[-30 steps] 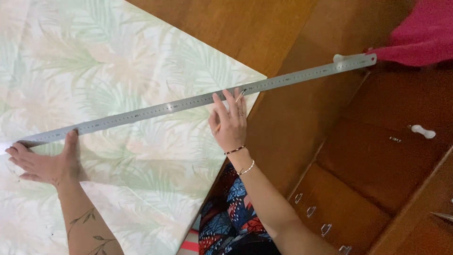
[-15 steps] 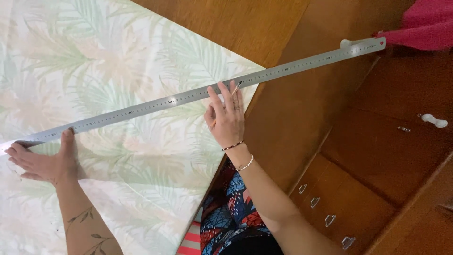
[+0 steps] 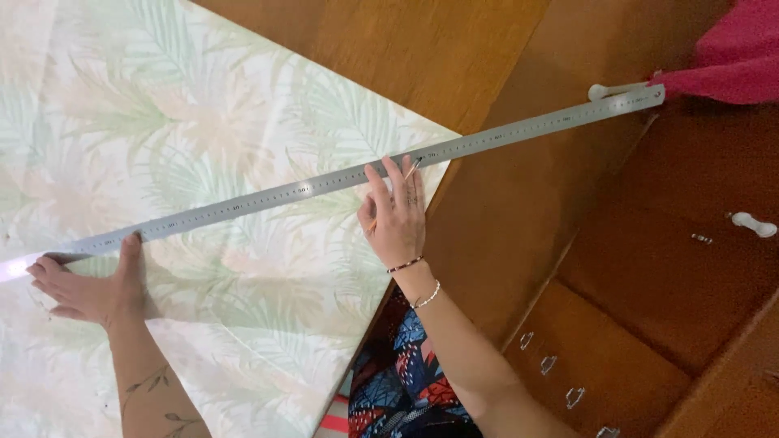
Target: Using a metal ruler and a pencil to mark straight lines on a piece of patterned fabric on a wooden table for pattern preparation.
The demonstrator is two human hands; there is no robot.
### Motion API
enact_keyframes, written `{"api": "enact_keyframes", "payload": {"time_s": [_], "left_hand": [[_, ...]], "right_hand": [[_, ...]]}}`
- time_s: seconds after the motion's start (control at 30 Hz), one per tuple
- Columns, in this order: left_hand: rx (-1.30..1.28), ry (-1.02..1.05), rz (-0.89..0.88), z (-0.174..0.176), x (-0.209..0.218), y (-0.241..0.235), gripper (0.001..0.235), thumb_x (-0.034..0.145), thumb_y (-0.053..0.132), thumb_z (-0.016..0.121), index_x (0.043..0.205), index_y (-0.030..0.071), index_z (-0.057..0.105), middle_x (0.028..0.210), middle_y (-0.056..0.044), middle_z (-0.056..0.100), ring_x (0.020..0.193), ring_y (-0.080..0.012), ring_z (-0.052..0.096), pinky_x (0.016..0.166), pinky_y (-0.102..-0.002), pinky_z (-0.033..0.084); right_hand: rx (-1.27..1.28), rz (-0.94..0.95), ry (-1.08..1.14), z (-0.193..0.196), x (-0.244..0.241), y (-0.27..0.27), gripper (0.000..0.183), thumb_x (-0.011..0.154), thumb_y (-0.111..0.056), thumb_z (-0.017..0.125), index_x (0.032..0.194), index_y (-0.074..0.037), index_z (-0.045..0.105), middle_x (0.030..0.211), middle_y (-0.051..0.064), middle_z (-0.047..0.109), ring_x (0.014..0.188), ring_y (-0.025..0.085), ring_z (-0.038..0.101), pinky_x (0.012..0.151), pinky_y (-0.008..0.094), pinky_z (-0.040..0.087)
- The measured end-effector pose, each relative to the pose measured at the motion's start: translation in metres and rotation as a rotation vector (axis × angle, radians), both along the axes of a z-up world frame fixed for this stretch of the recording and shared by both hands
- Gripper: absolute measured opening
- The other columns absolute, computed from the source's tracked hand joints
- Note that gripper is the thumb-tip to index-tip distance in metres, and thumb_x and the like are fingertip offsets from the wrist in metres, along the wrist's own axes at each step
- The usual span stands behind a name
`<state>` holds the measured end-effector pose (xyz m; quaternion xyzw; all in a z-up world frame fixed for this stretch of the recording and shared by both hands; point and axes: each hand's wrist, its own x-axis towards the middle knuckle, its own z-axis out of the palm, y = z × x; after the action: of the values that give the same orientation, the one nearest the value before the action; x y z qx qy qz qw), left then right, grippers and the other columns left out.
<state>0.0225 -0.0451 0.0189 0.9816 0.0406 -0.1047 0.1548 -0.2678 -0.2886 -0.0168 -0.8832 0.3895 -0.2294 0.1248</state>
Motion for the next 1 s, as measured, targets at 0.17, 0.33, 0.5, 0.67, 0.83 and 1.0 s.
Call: {"api": "enact_keyframes", "payload": {"time_s": [0.17, 0.33, 0.5, 0.67, 0.83, 1.0], "left_hand": [[0.056, 0.067, 0.069, 0.018, -0.007, -0.017, 0.106, 0.095, 0.048, 0.08, 0.162, 0.004, 0.012, 0.168, -0.005, 0.004, 0.154, -0.0235, -0.001, 0.121, -0.056, -0.006], [0.011, 0.021, 0.017, 0.007, -0.002, -0.007, 0.112, 0.087, 0.053, 0.081, 0.16, 0.002, 0.014, 0.168, -0.009, 0.007, 0.153, -0.0283, 0.0, 0.118, -0.061, -0.005], [0.029, 0.054, 0.032, 0.016, -0.005, -0.014, 0.112, 0.087, 0.055, 0.077, 0.161, 0.001, 0.012, 0.168, -0.011, 0.005, 0.153, -0.0283, -0.001, 0.119, -0.059, -0.005], [0.015, 0.021, 0.017, 0.009, -0.002, -0.007, 0.11, 0.083, 0.053, 0.079, 0.159, 0.001, 0.018, 0.167, -0.011, 0.008, 0.152, -0.03, 0.001, 0.118, -0.06, -0.004], [0.043, 0.03, 0.023, 0.005, 0.001, -0.004, 0.112, 0.084, 0.055, 0.079, 0.161, 0.002, 0.016, 0.167, -0.01, 0.006, 0.153, -0.0292, 0.001, 0.119, -0.06, -0.003], [0.045, 0.027, 0.027, 0.007, 0.001, -0.004, 0.109, 0.085, 0.053, 0.081, 0.16, 0.003, 0.019, 0.166, -0.011, 0.007, 0.152, -0.0303, 0.002, 0.118, -0.061, -0.002]], "right_hand": [[-0.007, -0.016, 0.01, 0.001, 0.0, 0.001, 0.038, 0.093, -0.007, 0.06, 0.13, -0.009, 0.061, 0.141, 0.014, 0.053, 0.139, 0.043, 0.047, 0.119, 0.055, 0.038], [0.006, -0.006, 0.013, 0.0, 0.0, 0.0, 0.038, 0.094, -0.008, 0.06, 0.132, -0.009, 0.06, 0.143, 0.015, 0.052, 0.141, 0.044, 0.045, 0.119, 0.056, 0.038], [-0.009, -0.001, 0.018, -0.001, 0.0, 0.0, 0.04, 0.093, -0.008, 0.062, 0.132, -0.009, 0.06, 0.143, 0.015, 0.053, 0.139, 0.044, 0.047, 0.119, 0.056, 0.039], [-0.016, -0.002, 0.023, -0.002, -0.001, 0.001, 0.038, 0.094, -0.01, 0.061, 0.132, -0.009, 0.06, 0.143, 0.015, 0.053, 0.139, 0.043, 0.047, 0.118, 0.055, 0.04], [-0.038, 0.005, 0.012, -0.004, -0.001, 0.001, 0.038, 0.095, -0.011, 0.059, 0.133, -0.009, 0.061, 0.143, 0.015, 0.053, 0.139, 0.043, 0.048, 0.118, 0.055, 0.041], [-0.037, 0.011, 0.025, -0.003, -0.002, 0.001, 0.036, 0.096, -0.011, 0.057, 0.132, -0.008, 0.062, 0.143, 0.016, 0.053, 0.139, 0.043, 0.047, 0.118, 0.054, 0.04]]}}
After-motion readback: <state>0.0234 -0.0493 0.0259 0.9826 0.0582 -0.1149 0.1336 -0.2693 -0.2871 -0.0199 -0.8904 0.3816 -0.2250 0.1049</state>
